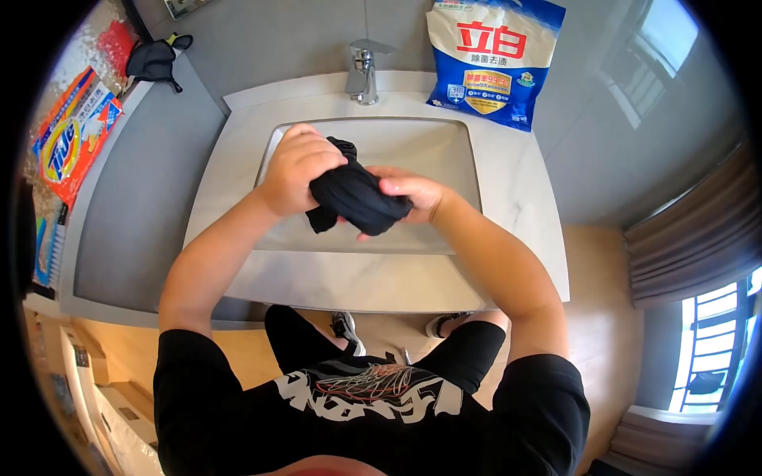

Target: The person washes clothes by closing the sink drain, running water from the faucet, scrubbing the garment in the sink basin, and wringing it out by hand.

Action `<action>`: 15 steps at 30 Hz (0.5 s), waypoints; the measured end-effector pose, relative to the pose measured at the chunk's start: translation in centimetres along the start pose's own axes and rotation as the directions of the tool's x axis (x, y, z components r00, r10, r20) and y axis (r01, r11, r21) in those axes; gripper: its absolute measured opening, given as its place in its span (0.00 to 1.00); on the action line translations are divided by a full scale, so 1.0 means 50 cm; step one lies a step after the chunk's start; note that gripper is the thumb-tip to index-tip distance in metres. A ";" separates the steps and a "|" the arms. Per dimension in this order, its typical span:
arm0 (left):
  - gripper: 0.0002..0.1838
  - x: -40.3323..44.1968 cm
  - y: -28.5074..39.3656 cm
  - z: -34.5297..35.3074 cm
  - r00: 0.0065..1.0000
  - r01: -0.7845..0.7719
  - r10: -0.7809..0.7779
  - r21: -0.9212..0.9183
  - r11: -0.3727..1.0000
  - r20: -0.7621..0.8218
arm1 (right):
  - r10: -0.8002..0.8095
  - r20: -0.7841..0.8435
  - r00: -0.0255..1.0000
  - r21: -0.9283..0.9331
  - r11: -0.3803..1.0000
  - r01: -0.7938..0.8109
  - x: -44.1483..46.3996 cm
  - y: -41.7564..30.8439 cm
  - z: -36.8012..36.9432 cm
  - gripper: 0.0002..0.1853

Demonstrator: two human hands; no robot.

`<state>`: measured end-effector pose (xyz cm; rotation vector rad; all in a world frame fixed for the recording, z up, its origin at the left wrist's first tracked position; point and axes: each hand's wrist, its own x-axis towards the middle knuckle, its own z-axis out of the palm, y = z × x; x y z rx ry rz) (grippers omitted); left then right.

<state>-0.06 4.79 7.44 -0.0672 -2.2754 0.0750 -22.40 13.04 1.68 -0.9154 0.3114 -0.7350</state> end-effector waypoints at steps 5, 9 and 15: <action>0.16 0.000 -0.023 -0.015 0.981 -0.048 0.017 0.153 0.987 0.195 | 0.338 -0.153 0.929 -0.222 0.904 -0.365 0.022 -0.028 0.060 0.40; 0.11 0.002 -0.031 -0.004 0.797 0.261 -0.366 0.273 0.926 0.480 | 0.014 -0.560 0.829 -0.795 0.273 -0.541 0.054 -0.050 0.054 0.16; 0.10 0.010 -0.035 0.032 0.464 0.731 -0.505 0.007 0.683 0.728 | -0.371 0.044 0.928 -0.726 -0.650 -0.225 0.061 -0.051 -0.035 0.05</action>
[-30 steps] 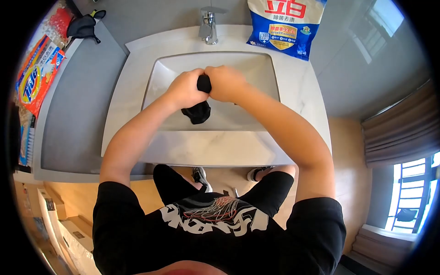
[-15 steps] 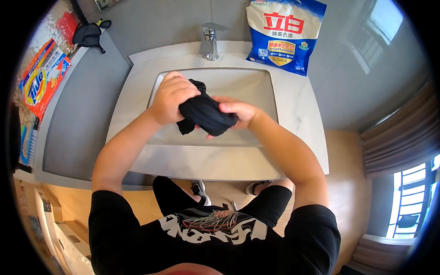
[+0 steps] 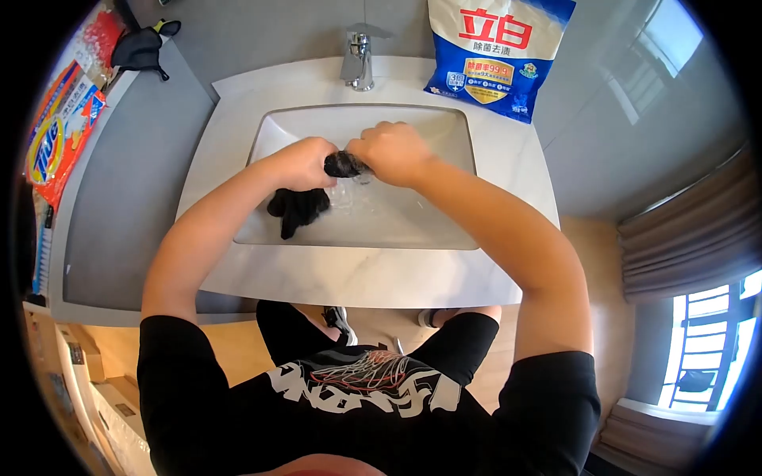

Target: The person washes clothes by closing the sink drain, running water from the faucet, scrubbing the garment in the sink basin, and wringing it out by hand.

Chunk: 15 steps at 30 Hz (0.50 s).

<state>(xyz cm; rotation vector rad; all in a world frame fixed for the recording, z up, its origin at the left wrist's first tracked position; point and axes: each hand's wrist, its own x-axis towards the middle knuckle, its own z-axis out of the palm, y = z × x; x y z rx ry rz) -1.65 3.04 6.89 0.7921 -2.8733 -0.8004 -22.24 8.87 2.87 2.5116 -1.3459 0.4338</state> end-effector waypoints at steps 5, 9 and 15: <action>0.09 0.015 -0.096 0.082 0.951 0.104 0.023 -0.388 0.916 0.308 | -0.204 -0.231 0.951 -0.050 0.979 0.198 0.004 0.010 0.046 0.07; 0.09 -0.007 -0.088 0.114 0.914 0.264 0.092 -0.750 0.606 0.396 | -0.233 -0.366 0.901 -0.022 0.970 0.242 0.009 -0.001 0.080 0.08; 0.10 -0.023 -0.071 0.124 0.960 0.229 -0.020 -0.737 0.636 0.280 | -0.176 -0.347 0.921 -0.072 0.984 0.161 0.012 -0.008 0.085 0.09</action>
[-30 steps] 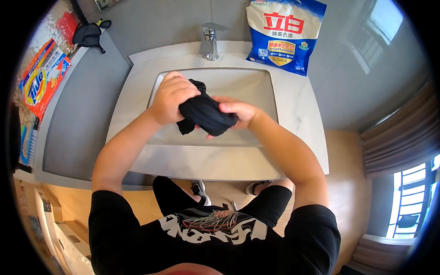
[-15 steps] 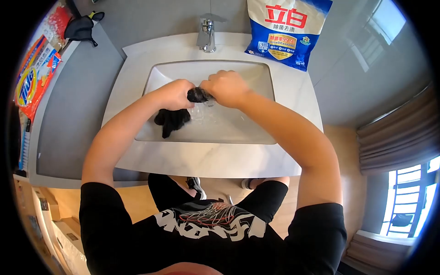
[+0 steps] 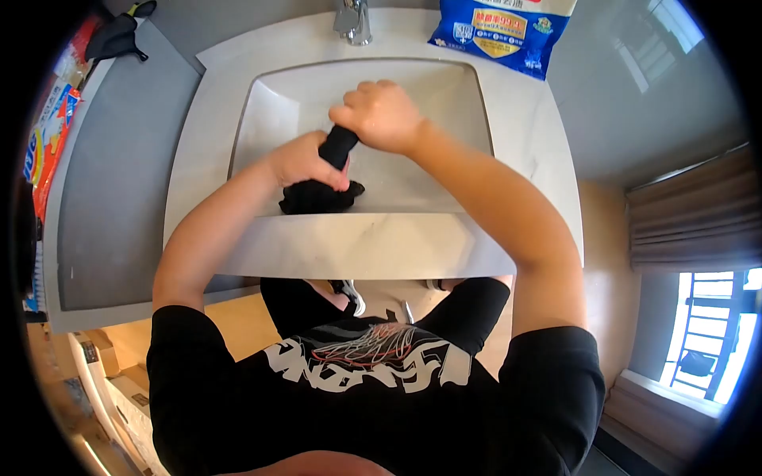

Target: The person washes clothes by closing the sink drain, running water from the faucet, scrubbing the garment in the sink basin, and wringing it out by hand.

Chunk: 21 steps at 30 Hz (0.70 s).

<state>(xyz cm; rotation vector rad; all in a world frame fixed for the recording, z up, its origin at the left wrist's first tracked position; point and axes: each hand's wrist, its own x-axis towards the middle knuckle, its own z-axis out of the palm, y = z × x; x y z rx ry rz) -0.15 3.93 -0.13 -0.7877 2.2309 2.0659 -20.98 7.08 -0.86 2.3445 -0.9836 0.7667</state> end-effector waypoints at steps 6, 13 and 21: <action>0.16 -0.013 0.037 0.035 0.912 -0.269 0.212 -0.121 0.956 -0.351 | 0.421 0.338 0.842 -0.026 0.898 -0.438 0.029 -0.047 -0.045 0.18; 0.18 -0.063 0.047 -0.003 0.834 -0.421 0.539 0.493 0.762 -0.121 | 0.130 0.737 0.663 0.659 0.080 -0.748 0.000 -0.013 -0.163 0.31; 0.27 -0.084 0.122 -0.033 0.413 -0.536 0.851 0.842 -0.062 0.325 | -0.286 0.636 0.717 0.216 -0.826 -0.521 -0.063 -0.093 -0.076 0.50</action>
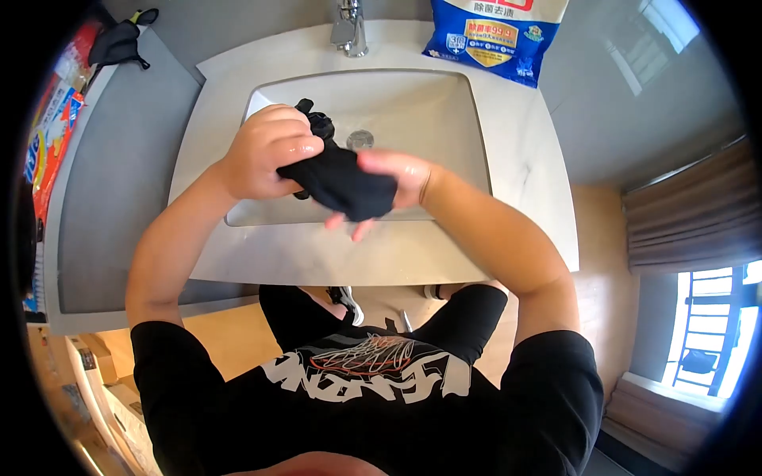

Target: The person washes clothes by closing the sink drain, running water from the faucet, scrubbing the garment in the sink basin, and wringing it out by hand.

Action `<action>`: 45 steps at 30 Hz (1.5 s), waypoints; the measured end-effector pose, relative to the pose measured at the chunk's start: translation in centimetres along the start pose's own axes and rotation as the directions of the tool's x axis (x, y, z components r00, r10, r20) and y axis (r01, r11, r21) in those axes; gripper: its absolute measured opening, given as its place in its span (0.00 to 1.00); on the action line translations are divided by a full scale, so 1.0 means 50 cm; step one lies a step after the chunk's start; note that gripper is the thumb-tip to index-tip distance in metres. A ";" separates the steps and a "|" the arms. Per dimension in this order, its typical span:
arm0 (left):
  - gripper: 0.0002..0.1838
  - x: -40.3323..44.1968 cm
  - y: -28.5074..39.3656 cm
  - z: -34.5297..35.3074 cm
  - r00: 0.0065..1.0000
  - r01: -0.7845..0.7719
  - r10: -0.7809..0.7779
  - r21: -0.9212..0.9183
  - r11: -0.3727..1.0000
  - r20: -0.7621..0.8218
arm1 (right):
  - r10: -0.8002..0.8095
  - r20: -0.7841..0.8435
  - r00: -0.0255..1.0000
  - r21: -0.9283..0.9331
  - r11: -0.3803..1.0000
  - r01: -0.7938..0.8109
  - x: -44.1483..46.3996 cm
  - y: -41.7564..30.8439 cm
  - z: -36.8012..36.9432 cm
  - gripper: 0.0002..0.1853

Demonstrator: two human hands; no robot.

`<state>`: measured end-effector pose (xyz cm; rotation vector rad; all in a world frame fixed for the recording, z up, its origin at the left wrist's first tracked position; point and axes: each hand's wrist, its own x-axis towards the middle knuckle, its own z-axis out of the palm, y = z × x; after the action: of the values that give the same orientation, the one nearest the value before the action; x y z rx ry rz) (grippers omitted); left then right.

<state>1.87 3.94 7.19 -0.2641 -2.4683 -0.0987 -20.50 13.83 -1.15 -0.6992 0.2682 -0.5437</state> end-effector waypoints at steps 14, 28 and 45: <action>0.12 0.049 -0.012 0.030 0.475 0.880 -0.736 -0.249 0.404 0.483 | -0.708 -0.198 0.678 -0.729 -0.357 -0.585 0.039 -0.140 0.078 0.09; 0.08 -0.020 -0.018 0.149 0.464 0.665 -0.443 -0.632 -0.398 0.767 | -0.710 0.279 0.646 -0.763 -0.573 -0.301 0.056 -0.102 -0.062 0.13; 0.20 0.014 -0.030 0.108 0.713 0.206 -0.527 -0.857 -0.473 0.462 | -0.937 0.128 0.326 -0.990 -0.100 0.104 0.068 -0.143 -0.048 0.46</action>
<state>-2.22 3.32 3.37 0.1290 -1.2714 -2.4963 -21.38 6.13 1.69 -1.9558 1.1274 -1.7389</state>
